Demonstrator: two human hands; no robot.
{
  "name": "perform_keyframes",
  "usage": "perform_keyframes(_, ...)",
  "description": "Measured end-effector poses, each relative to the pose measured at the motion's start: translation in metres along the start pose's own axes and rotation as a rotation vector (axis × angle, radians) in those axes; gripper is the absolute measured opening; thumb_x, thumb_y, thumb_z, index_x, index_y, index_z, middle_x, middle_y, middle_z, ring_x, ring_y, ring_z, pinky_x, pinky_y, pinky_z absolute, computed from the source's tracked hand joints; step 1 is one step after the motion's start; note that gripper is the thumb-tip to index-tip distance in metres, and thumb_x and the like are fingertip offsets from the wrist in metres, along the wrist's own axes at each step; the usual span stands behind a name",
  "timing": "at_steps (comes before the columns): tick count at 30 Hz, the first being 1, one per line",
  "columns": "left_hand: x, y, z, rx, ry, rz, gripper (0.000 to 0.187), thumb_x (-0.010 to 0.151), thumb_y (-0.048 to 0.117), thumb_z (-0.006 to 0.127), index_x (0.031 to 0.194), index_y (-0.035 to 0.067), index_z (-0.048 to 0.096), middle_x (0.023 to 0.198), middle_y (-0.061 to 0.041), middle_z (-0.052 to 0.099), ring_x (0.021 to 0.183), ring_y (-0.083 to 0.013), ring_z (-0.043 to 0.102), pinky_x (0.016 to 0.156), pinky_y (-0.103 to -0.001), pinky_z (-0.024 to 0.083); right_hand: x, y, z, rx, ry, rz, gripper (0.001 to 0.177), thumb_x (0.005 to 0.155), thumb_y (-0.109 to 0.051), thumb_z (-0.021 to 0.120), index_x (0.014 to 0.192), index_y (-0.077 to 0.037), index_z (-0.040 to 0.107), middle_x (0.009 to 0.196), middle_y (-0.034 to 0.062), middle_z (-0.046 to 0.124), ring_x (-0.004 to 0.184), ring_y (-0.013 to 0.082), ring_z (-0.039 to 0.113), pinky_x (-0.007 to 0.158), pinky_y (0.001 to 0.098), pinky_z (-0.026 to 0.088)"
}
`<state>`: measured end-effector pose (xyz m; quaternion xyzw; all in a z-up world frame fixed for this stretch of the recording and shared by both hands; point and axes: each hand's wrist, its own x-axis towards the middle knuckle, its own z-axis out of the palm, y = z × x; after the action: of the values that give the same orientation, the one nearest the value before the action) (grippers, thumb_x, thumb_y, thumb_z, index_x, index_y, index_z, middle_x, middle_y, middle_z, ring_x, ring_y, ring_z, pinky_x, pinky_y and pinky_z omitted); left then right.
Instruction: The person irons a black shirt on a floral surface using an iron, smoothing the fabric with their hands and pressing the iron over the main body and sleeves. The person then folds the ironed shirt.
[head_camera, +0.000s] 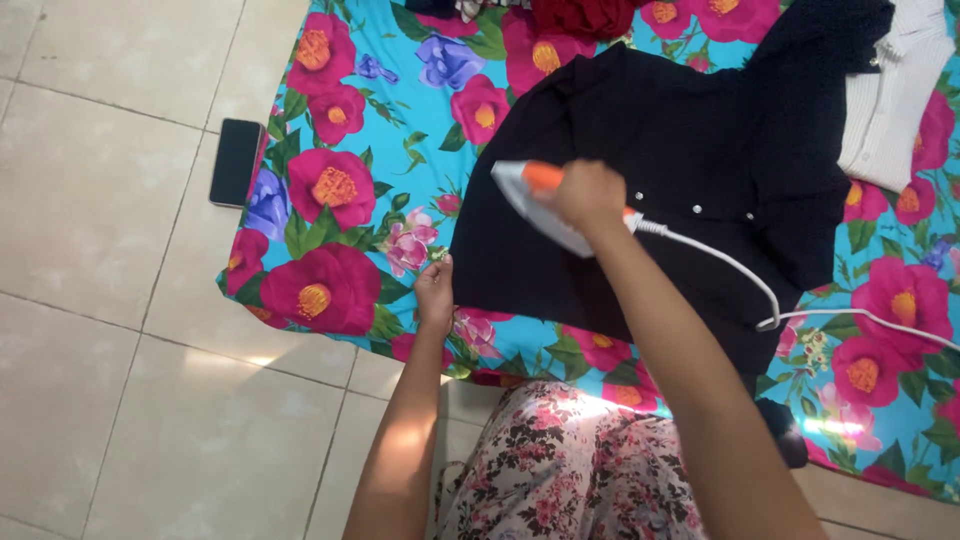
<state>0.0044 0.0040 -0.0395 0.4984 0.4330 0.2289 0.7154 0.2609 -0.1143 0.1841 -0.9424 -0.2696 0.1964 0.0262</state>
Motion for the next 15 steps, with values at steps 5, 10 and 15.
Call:
perform_keyframes(5, -0.003, 0.007, 0.0, 0.005, 0.006, -0.011, 0.034, 0.101, 0.032, 0.069, 0.08, 0.005, 0.066, 0.067, 0.01, 0.047, 0.061, -0.001, 0.033, 0.053, -0.023, 0.025, 0.019, -0.003, 0.001, 0.005, -0.002, -0.056, 0.066, 0.068, -0.071, 0.078, 0.097, -0.012, 0.082, 0.092, 0.0128, 0.077, 0.089, 0.031, 0.074, 0.078, 0.0451, 0.059)
perform_keyframes(10, -0.006, 0.011, 0.0, 0.042, 0.02, -0.056, 0.034, 0.1, 0.033, 0.068, 0.081, 0.006, 0.067, 0.065, 0.01, 0.044, 0.057, -0.0014, 0.031, 0.05, -0.024, 0.024, 0.015, -0.01, 0.002, 0.037, 0.06, 0.0, 0.066, 0.071, -0.069, 0.079, 0.099, -0.009, 0.08, 0.094, 0.0143, 0.076, 0.088, 0.032, 0.074, 0.078, 0.0439, 0.059)
perform_keyframes(15, -0.007, 0.01, -0.003, 0.01, -0.019, 0.02, 0.032, 0.102, 0.033, 0.069, 0.085, 0.006, 0.069, 0.069, 0.011, 0.049, 0.063, 0.0004, 0.036, 0.055, -0.022, 0.028, 0.016, -0.013, 0.0, 0.042, -0.001, -0.019, 0.06, 0.072, -0.063, 0.081, 0.099, -0.009, 0.08, 0.09, 0.0122, 0.076, 0.086, 0.0303, 0.075, 0.076, 0.0436, 0.059)
